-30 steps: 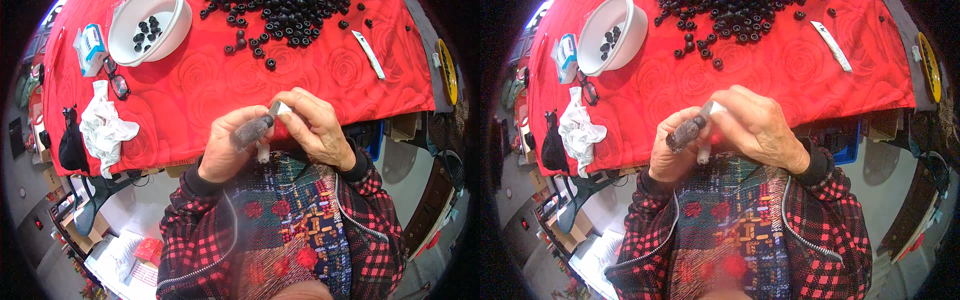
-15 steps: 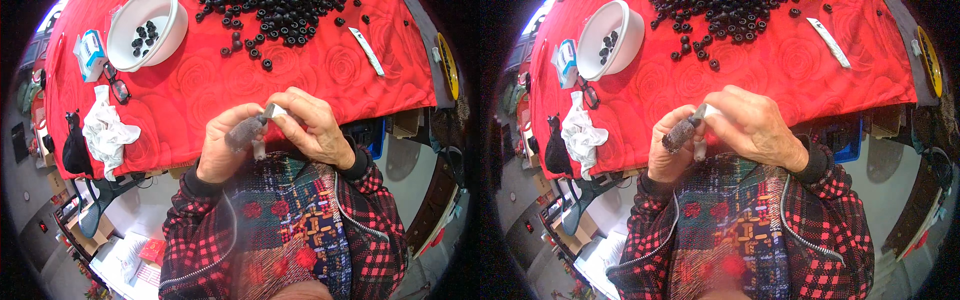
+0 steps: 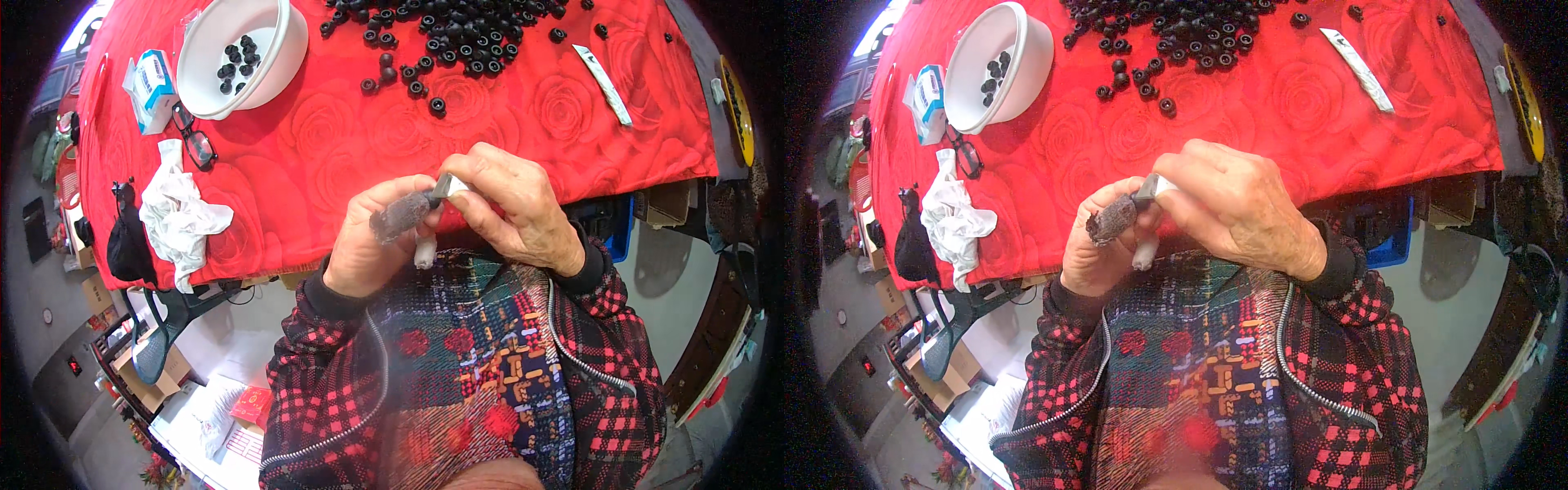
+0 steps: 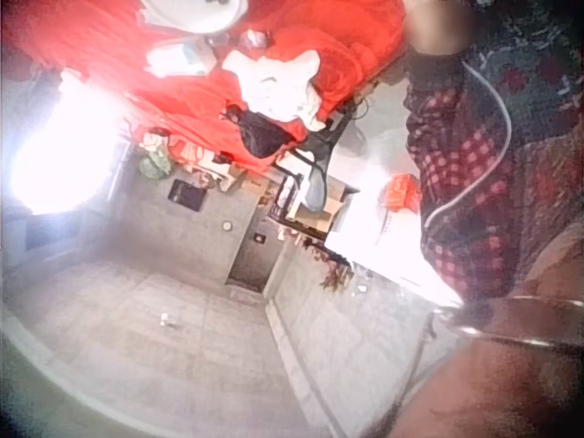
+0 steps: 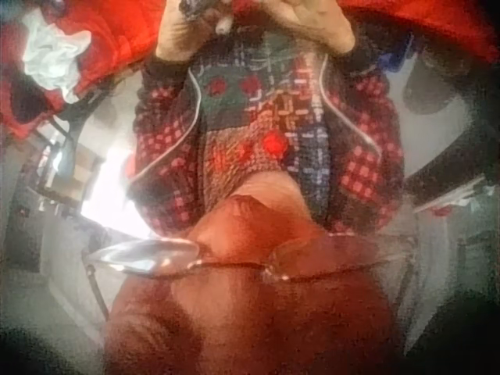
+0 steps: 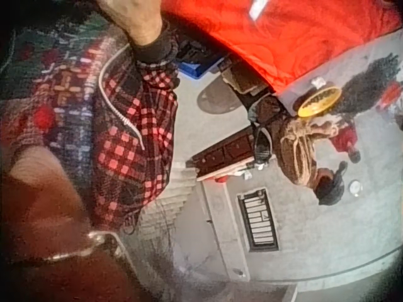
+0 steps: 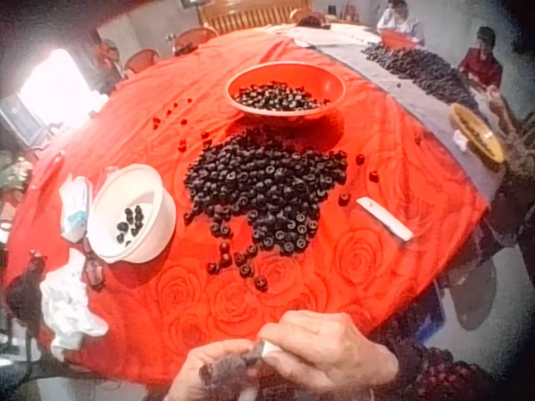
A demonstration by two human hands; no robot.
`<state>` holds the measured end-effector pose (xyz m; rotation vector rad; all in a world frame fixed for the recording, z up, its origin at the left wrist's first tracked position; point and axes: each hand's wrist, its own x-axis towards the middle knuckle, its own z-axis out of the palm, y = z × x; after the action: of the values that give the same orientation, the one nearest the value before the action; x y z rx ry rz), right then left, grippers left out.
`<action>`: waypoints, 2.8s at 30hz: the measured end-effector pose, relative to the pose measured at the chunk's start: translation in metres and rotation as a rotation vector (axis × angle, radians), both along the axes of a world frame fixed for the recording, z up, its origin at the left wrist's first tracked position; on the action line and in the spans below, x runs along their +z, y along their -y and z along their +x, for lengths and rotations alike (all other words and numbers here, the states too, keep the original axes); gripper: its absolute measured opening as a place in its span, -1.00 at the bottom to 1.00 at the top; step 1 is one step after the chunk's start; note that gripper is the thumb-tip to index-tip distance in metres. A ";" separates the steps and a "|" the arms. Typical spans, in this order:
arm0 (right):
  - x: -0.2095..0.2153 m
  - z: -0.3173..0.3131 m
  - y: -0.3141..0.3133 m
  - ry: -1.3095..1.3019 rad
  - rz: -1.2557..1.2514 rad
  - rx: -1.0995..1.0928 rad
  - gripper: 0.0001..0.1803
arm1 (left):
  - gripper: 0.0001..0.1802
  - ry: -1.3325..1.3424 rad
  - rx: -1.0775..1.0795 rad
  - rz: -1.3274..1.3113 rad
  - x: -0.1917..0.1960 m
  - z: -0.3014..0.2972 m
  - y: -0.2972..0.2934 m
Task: The person sits at a table covered with a red cloth and repeatedly picks up small dark berries. Using a small knife, they peel the skin off each berry and place the peeled fruit into a white bowl. The process is repeated continuously throughout the clip.
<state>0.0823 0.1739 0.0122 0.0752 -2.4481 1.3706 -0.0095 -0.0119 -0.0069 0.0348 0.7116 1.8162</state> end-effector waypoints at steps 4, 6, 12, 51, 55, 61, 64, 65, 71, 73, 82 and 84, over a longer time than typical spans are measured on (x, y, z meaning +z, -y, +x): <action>-0.001 0.000 -0.001 0.002 0.001 -0.019 -0.81 | -0.66 -0.063 0.035 -0.054 0.004 0.002 -0.002; -0.002 0.001 -0.002 -0.004 -0.016 -0.014 -0.81 | -0.67 -0.084 0.045 -0.072 0.006 0.003 -0.004; 0.007 0.012 0.003 -0.016 -0.186 0.424 -0.78 | -0.74 0.061 0.046 -0.070 0.005 -0.003 -0.010; 0.006 0.013 0.011 -0.399 0.171 0.108 -0.31 | -0.73 0.018 0.064 0.069 0.014 0.005 -0.003; 0.006 0.009 0.011 -0.388 0.144 0.057 -0.26 | -0.75 0.040 0.078 0.009 0.010 0.006 0.000; 0.004 0.003 0.012 -0.319 0.179 0.092 -0.25 | -0.75 -0.002 0.084 -0.086 0.019 0.011 -0.005; 0.004 -0.001 0.010 -0.326 0.210 0.095 -0.29 | -0.76 0.073 0.092 -0.128 0.032 0.010 -0.011; 0.004 -0.005 0.009 -0.348 0.203 0.094 -0.31 | -0.76 0.081 0.100 -0.134 0.029 0.010 -0.011; -0.006 -0.016 0.008 -0.500 0.110 0.068 -0.39 | -0.73 0.043 0.030 -0.030 0.016 0.009 -0.008; -0.008 -0.013 0.009 -0.543 0.126 0.040 -0.40 | -0.65 -0.138 -0.038 -0.010 0.006 0.007 -0.003; -0.009 -0.007 0.006 -0.653 0.232 0.016 -0.37 | -0.77 0.135 0.063 -0.033 0.019 0.013 -0.012; -0.009 -0.005 0.005 -0.655 0.242 0.016 -0.41 | -0.77 0.084 0.079 -0.065 0.027 0.015 -0.015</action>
<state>0.0773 0.1691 0.0031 0.5148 -2.0292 0.8583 0.0053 0.0035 0.0204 -0.1131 0.7204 1.8577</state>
